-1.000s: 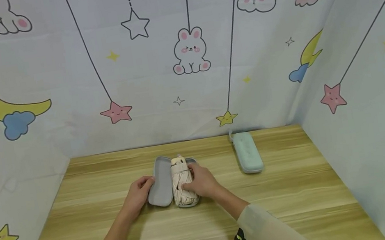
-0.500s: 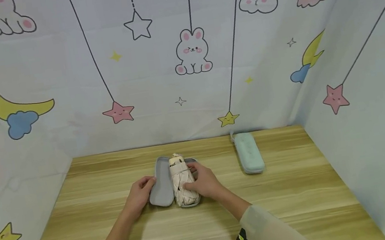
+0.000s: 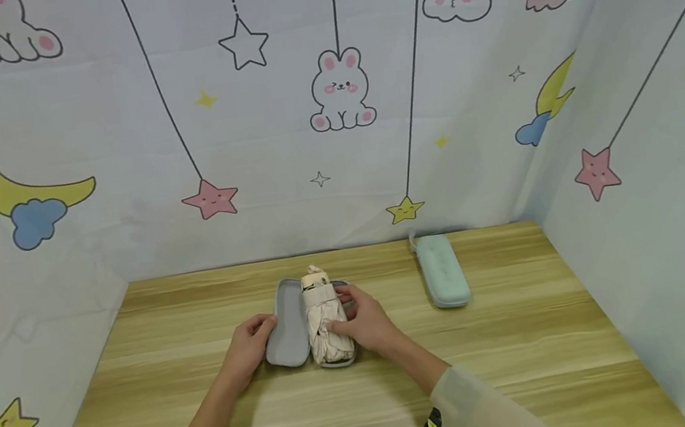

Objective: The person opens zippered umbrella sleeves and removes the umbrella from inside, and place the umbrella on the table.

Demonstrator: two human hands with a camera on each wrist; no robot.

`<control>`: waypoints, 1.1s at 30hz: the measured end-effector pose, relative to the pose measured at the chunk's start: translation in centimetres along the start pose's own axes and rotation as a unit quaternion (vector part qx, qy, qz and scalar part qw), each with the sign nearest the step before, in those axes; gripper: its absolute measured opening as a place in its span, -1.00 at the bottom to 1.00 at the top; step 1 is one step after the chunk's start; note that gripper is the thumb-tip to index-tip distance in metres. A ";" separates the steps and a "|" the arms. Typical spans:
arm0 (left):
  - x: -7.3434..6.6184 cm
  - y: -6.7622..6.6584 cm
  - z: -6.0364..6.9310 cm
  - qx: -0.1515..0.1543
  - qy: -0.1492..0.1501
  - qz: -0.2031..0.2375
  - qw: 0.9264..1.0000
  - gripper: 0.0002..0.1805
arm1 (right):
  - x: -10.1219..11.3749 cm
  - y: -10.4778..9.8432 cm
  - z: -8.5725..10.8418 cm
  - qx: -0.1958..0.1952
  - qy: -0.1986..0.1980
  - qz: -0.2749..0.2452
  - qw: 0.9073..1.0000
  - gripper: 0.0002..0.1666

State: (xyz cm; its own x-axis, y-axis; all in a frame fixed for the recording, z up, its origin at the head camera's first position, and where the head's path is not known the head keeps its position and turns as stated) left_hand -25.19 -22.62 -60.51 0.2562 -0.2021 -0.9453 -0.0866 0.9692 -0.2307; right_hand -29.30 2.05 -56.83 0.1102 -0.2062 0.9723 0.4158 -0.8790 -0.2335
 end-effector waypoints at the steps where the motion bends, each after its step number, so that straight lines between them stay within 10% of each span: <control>1: 0.0 0.0 0.0 0.000 0.000 0.000 1.000 -0.50 | 0.0 -0.1 0.0 -0.002 0.001 -0.005 1.000 -0.13; 33: -0.3 0.2 -0.1 0.022 -0.007 0.040 0.999 -0.48 | 1.9 -1.9 -0.1 -0.022 0.024 -0.080 0.996 -0.18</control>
State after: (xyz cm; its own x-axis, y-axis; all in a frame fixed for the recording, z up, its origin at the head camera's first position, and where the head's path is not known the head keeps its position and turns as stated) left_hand -25.35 -22.37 -60.34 0.2633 -0.1231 -0.9568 -0.0639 0.9874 -0.1446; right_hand -29.93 3.25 -54.53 0.0027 -0.0820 0.9966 0.3844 -0.9200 -0.0767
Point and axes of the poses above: each hand's wrist, its own z-axis away from the middle knuckle, its own y-axis out of the palm, x = y × z, the point moved 8 cm from there along -z, towards the middle knuckle, and after that the axes turned 3 degrees about -y, right-handed, at the moved point
